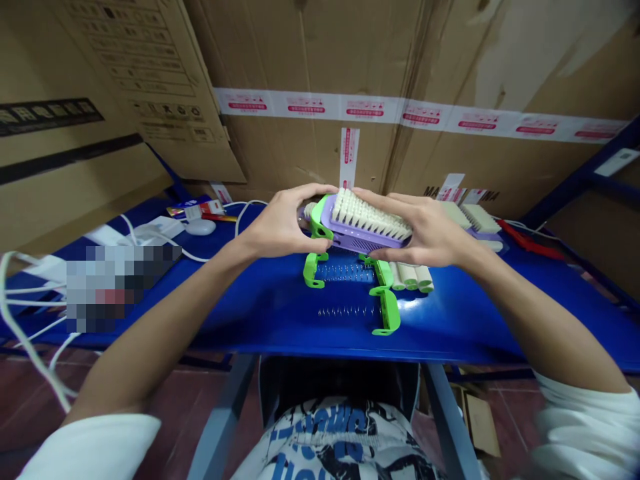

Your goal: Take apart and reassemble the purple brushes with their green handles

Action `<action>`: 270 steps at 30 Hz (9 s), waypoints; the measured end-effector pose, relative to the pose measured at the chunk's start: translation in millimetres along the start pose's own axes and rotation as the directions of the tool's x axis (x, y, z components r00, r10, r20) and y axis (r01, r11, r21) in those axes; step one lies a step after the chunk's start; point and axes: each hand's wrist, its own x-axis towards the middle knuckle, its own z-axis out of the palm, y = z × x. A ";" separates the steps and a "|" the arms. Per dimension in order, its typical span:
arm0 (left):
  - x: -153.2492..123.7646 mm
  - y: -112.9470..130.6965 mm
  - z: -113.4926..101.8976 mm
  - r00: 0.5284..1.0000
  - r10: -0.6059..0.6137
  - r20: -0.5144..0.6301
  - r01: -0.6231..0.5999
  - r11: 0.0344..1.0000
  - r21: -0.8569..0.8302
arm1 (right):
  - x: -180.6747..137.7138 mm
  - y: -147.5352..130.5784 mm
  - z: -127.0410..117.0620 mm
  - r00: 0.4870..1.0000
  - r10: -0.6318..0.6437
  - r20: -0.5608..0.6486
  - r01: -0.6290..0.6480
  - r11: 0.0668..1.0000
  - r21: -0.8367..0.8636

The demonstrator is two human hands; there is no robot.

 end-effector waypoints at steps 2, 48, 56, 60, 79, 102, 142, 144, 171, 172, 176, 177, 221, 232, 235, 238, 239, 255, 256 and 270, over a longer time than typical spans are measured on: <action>-0.8 1.6 -2.2 1.000 -0.003 0.028 0.006 0.996 -0.085 | -6.3 3.9 -0.7 0.998 -0.039 -0.042 0.042 0.996 0.085; -34.4 12.9 -23.0 0.984 0.173 -0.038 -0.176 0.971 -0.159 | -73.0 44.3 -31.1 0.981 0.057 -0.186 0.011 0.938 0.346; -127.7 -22.2 9.5 0.972 0.115 -0.205 -0.129 0.990 -0.057 | -77.5 65.0 -26.0 0.942 0.154 -0.297 -0.027 0.920 0.390; -126.0 -28.8 18.9 0.951 0.166 -0.259 -0.184 0.982 -0.044 | -74.4 65.5 -16.7 0.955 0.170 -0.244 -0.061 0.915 0.398; -149.5 -28.2 -0.9 0.888 0.046 -0.457 0.035 0.985 0.167 | -70.2 57.7 -10.6 0.978 0.137 -0.156 -0.070 0.926 0.370; -151.3 -14.8 44.6 0.991 -0.064 -0.120 0.070 0.996 0.051 | -69.7 63.6 -0.9 0.981 0.145 -0.128 -0.099 0.946 0.309; -143.6 -12.5 59.6 0.991 0.074 -0.111 -0.047 0.973 0.228 | -56.7 36.1 15.7 0.995 -0.002 -0.100 0.035 0.945 0.325; -145.2 -12.8 63.7 0.989 0.083 -0.124 -0.049 0.964 0.262 | -57.2 35.3 16.2 0.996 -0.016 -0.089 0.044 0.946 0.322; -146.0 -18.3 62.3 0.993 0.115 -0.004 -0.111 0.965 0.237 | -160.2 -71.6 17.8 0.793 0.506 0.341 -0.576 0.436 0.692; -145.9 -18.2 62.6 0.994 0.113 -0.008 -0.108 0.966 0.235 | -157.4 -71.5 20.2 0.807 0.481 0.343 -0.562 0.448 0.695; -149.8 -21.5 60.9 0.996 0.085 -0.008 -0.080 0.967 0.240 | -156.8 -67.9 22.7 0.825 0.450 0.343 -0.553 0.516 0.654; -152.2 -22.7 60.0 0.997 0.076 -0.003 -0.073 0.968 0.242 | -159.5 -66.6 21.0 0.823 0.462 0.330 -0.555 0.537 0.635; -12.1 -85.5 4.7 0.863 -0.404 -0.305 0.058 0.677 -0.734 | -59.6 66.3 -20.8 0.768 0.640 -0.008 -0.637 0.765 0.088; -14.6 -79.0 11.3 0.879 -0.398 -0.262 0.100 0.692 -0.715 | -43.1 54.8 7.8 0.815 0.580 -0.008 -0.565 0.792 -0.232; -14.9 -79.2 11.7 0.873 -0.414 -0.259 0.120 0.695 -0.709 | -41.5 51.7 10.9 0.814 0.581 0.014 -0.558 0.789 -0.257; -15.2 -78.4 12.1 0.873 -0.417 -0.252 0.136 0.705 -0.696 | -41.7 47.7 8.8 0.779 0.627 -0.008 -0.610 0.755 -0.242; -15.3 -78.0 12.1 0.874 -0.416 -0.252 0.137 0.708 -0.693 | -42.6 47.6 7.0 0.756 0.654 -0.032 -0.642 0.730 -0.233; -15.5 -73.1 13.8 0.877 -0.413 -0.246 0.127 0.692 -0.710 | -62.2 76.2 -8.9 0.842 0.496 0.211 -0.524 0.845 0.105; -15.6 -72.8 13.9 0.875 -0.414 -0.249 0.126 0.692 -0.711 | -62.9 77.6 -8.6 0.835 0.501 0.226 -0.536 0.833 0.135; -20.9 -58.1 27.6 0.930 -0.353 -0.099 0.156 0.626 -0.764 | -34.5 24.7 21.7 0.887 0.148 -0.437 -0.080 0.982 0.171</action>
